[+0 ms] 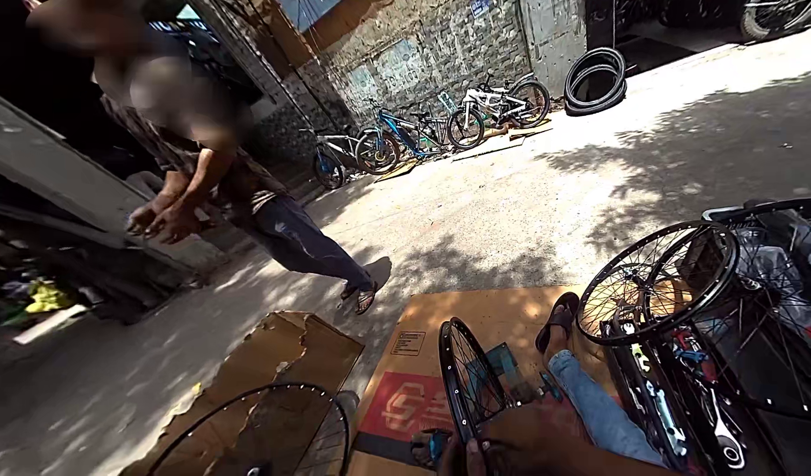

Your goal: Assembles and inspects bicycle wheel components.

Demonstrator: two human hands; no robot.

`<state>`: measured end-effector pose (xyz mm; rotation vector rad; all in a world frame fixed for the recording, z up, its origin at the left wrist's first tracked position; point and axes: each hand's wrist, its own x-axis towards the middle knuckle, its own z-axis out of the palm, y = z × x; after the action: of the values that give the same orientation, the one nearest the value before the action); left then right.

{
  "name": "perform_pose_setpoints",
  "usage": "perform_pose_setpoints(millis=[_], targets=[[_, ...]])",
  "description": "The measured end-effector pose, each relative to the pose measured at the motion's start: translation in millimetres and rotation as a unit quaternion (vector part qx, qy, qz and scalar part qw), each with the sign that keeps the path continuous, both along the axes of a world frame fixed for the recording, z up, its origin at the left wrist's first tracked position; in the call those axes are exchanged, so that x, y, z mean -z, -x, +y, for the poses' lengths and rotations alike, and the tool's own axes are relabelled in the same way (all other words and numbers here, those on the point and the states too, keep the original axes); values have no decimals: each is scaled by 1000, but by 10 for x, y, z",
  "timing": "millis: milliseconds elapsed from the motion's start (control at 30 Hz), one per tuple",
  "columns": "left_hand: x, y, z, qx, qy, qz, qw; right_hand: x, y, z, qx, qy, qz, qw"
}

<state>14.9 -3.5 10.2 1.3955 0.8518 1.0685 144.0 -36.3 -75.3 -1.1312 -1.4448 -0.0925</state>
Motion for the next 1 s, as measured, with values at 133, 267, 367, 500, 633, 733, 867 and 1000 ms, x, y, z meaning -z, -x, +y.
perform_pose_setpoints(millis=[133, 267, 367, 500, 633, 733, 867, 1000], targets=[[40, -1, 31, 2, -32, 7, 999, 180, 173, 15, 25, 9, 188, 982], [118, 59, -4, 3, -46, 10, 999, 72, 308, 172, 104, -18, 356, 929], [149, 108, -71, -3, -48, 11, 999, 99, 257, 309, 137, 17, 299, 944], [96, 170, 30, -2, -29, 8, 1000, 138, 154, 290, 110, 90, 205, 968], [-295, 53, 275, 21, 3, 186, 982, 173, 77, 333, 81, 145, 190, 968], [-403, -111, 455, 29, -38, 346, 937, 234, 44, 424, 22, 125, 209, 970], [-416, -197, 496, -1, -21, 413, 910, 174, 56, 499, -93, 89, 280, 951], [-356, -237, 502, -1, 10, 346, 938, -97, 7, 525, -128, 79, 341, 928]])
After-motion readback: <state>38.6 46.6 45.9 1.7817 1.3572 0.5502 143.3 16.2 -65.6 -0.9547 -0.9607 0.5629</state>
